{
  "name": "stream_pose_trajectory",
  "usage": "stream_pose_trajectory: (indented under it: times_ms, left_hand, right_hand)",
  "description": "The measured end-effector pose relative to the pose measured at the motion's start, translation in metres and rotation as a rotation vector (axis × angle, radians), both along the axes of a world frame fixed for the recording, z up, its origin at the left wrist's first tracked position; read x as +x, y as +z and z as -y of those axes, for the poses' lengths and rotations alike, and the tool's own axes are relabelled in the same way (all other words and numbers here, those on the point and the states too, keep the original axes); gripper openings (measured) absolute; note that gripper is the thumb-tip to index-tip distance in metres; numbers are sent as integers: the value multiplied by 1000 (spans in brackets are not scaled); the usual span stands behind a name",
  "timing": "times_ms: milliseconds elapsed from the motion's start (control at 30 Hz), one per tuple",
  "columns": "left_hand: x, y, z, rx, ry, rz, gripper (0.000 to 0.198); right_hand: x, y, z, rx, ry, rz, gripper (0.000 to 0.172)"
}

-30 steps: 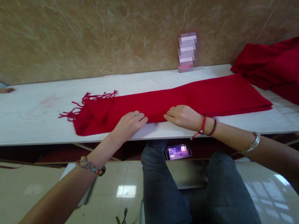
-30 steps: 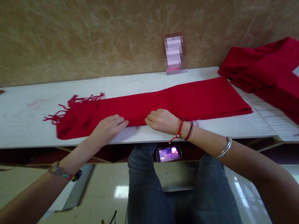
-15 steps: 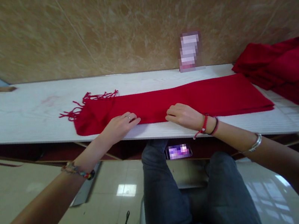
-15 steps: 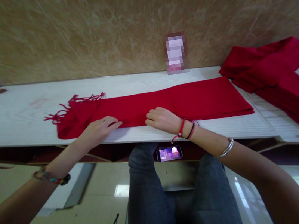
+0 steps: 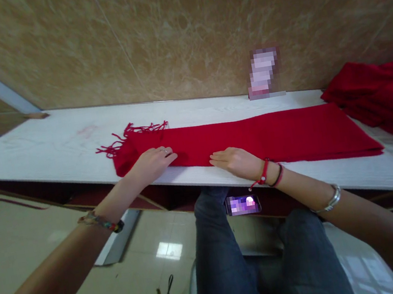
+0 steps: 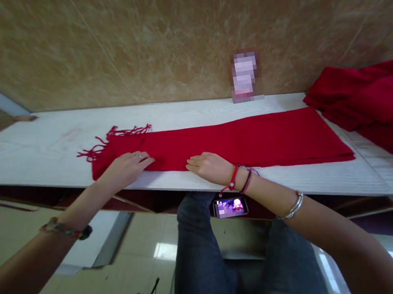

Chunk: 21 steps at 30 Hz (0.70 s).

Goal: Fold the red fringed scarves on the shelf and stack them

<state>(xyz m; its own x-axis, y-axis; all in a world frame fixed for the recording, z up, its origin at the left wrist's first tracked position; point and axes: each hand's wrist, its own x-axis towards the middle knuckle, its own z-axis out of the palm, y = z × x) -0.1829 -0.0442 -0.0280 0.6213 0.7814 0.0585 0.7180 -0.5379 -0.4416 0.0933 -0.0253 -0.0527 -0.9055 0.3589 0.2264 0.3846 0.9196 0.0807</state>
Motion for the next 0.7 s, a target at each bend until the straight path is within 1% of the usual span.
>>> stream_pose_trajectory:
  times_ms: [100, 167, 233, 333, 433, 533, 567, 633, 700]
  left_hand:
    - [-32, 9, 0, -27, 70, -67, 35]
    - [-51, 18, 3, -28, 73, -95, 33]
    - [-67, 27, 7, 1, 87, -112, 31]
    - [-88, 36, 15, 69, 163, -104, 24]
    - [-106, 38, 21, 170, 262, -21, 25]
    - [-120, 35, 21, 266, 422, 40, 28]
    - [-124, 34, 19, 252, 478, 32, 26]
    - [-130, 31, 14, 150, 574, 22, 22]
    - [-133, 26, 9, 16, 657, 113, 27]
  right_hand:
    - [-1, 5, -2, 8, 29, 26, 27]
    - [-4, 8, -4, 10, 62, 45, 25]
    - [-4, 9, -6, 14, 92, 42, 24]
    - [-2, 5, -8, 36, 101, -21, 25]
    - [2, -1, -9, 46, 89, -83, 27]
    - [2, -3, -9, 30, 72, -81, 26]
    - [1, -2, -8, 26, 61, -72, 26]
    - [0, -1, -7, 26, 36, -64, 25]
    - [0, -1, -6, 27, 18, -70, 25]
